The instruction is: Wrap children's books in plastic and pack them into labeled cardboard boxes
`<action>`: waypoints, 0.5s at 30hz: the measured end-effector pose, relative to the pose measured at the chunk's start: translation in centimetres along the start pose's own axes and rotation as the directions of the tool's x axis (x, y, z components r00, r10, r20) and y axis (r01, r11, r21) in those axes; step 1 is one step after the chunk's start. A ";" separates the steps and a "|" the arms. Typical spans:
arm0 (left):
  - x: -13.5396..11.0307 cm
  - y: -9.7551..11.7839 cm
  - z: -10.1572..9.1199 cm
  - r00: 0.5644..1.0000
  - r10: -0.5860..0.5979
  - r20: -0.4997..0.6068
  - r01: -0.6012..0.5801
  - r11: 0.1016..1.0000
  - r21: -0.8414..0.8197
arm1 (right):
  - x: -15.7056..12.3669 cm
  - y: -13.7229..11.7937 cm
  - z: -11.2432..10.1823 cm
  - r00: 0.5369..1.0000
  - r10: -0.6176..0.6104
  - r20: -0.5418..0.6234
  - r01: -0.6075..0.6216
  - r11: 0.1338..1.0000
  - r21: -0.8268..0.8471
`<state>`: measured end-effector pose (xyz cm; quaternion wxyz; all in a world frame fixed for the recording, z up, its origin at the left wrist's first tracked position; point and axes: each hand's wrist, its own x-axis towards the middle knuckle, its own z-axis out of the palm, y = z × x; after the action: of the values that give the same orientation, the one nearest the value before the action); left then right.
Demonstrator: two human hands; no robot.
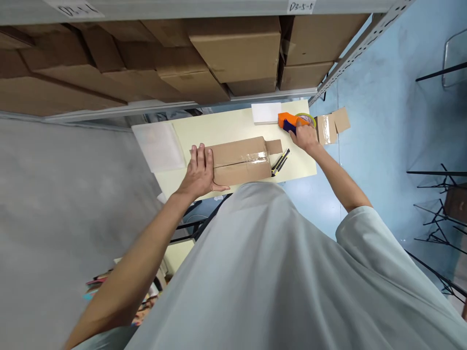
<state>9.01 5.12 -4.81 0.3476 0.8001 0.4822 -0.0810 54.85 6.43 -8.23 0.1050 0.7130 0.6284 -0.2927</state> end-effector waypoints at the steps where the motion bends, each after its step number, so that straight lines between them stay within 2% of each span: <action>1: 0.0 0.0 0.0 1.000 0.001 -0.003 -0.001 1.000 -0.004 | 0.0 0.3 0.7 1.000 0.017 -0.005 -0.017 1.000 -0.015; 5: 0.0 -0.1 0.1 1.000 0.007 -0.005 -0.007 1.000 -0.007 | -0.7 0.7 3.1 0.998 0.057 -0.034 -0.057 0.998 -0.011; 8: 0.0 0.0 0.1 1.000 0.001 -0.009 -0.002 1.000 -0.018 | -2.1 -0.2 3.8 0.986 0.128 -0.105 -0.121 0.990 0.072; 11: -0.3 0.5 -0.3 1.000 -0.012 -0.020 0.011 0.999 -0.034 | -5.5 -3.2 3.6 0.943 0.216 -0.251 -0.147 0.952 0.267; 12: -0.5 0.7 -0.4 0.999 -0.018 -0.028 0.017 0.999 -0.040 | -7.0 -4.6 3.6 0.938 0.211 -0.276 -0.108 0.932 0.345; 15: -1.8 1.2 -0.3 0.995 -0.049 -0.088 0.042 0.995 -0.087 | -11.6 -9.8 4.4 0.953 0.092 -0.289 0.070 0.861 0.504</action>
<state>9.00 3.71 -3.18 0.3573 0.7762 0.5185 -0.0322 43.76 -3.62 -3.25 -0.1826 0.7553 0.5332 -0.3344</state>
